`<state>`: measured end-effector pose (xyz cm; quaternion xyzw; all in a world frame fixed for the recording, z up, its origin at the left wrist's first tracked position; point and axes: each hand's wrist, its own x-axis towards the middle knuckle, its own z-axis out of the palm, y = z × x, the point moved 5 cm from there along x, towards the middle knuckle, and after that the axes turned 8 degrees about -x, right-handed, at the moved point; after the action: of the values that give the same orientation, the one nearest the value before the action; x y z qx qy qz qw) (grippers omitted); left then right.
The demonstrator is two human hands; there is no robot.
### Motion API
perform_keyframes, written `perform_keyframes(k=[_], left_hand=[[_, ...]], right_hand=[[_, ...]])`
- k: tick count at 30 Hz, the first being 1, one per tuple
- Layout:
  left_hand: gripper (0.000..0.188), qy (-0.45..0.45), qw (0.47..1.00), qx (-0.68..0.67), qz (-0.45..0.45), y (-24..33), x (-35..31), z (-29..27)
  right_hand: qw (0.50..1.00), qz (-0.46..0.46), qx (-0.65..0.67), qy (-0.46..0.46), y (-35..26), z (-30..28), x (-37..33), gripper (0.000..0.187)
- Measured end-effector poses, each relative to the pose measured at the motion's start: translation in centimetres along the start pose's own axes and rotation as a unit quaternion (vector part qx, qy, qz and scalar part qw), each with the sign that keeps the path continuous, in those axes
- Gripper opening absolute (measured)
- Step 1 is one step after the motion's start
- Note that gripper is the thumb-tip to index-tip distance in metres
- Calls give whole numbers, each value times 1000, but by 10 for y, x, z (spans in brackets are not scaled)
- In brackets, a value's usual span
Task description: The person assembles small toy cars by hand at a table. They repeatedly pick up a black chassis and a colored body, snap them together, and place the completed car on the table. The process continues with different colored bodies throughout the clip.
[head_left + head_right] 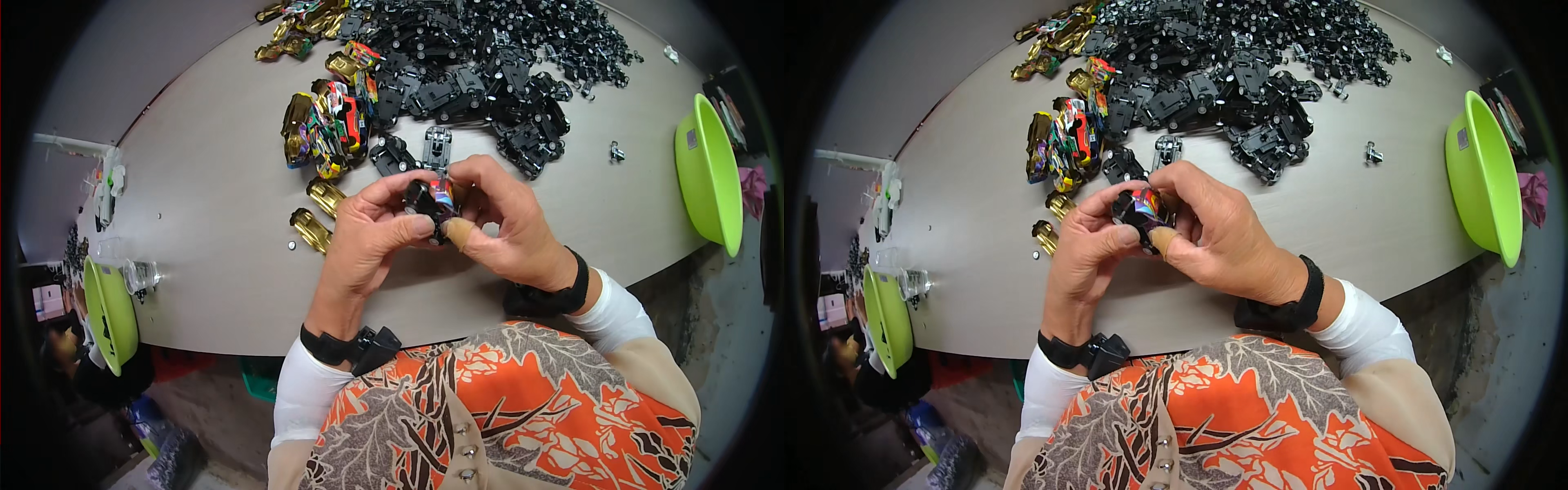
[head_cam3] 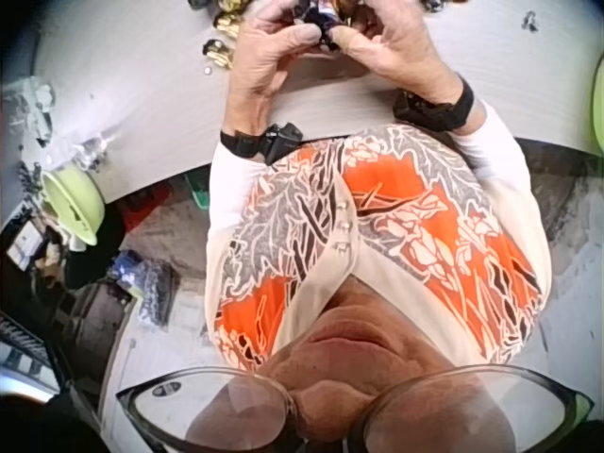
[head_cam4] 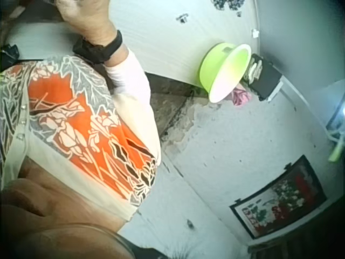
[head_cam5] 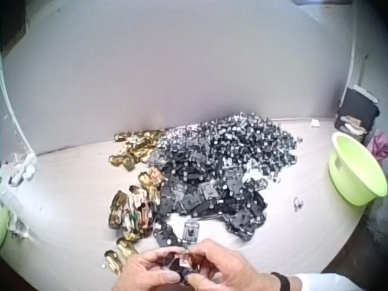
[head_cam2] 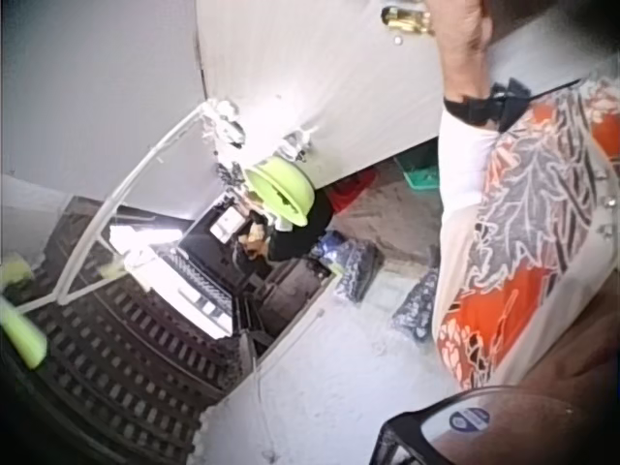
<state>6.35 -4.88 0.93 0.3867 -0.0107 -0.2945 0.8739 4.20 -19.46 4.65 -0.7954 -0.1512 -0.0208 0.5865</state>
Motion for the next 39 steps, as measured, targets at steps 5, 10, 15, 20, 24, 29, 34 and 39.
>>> perform_keyframes(k=[5,10,15,20,24,29,34,39], left_hand=[[47,-4,999,34,18,2,-1,3],[45,-16,996,70,43,-1,-2,3],[44,-4,995,87,43,-3,0,4],[42,22,998,56,28,-4,0,5],[41,6,996,80,43,-6,0,4],[40,2,989,132,62,-6,-2,7],[41,-9,979,188,75,-10,-4,15],[49,-40,992,115,42,-8,-4,6]], right_hand=[[999,-33,-41,-12,-3,0,4,36],[997,-41,-50,-36,-3,1,3,36],[998,-29,-28,-40,-1,1,3,33],[1000,24,6,-18,4,-1,0,29],[999,20,-22,-46,-1,0,2,29],[999,-3,-30,-27,0,0,2,30],[998,-35,-47,14,2,-5,2,31],[997,-69,-25,-7,3,-5,3,29]])
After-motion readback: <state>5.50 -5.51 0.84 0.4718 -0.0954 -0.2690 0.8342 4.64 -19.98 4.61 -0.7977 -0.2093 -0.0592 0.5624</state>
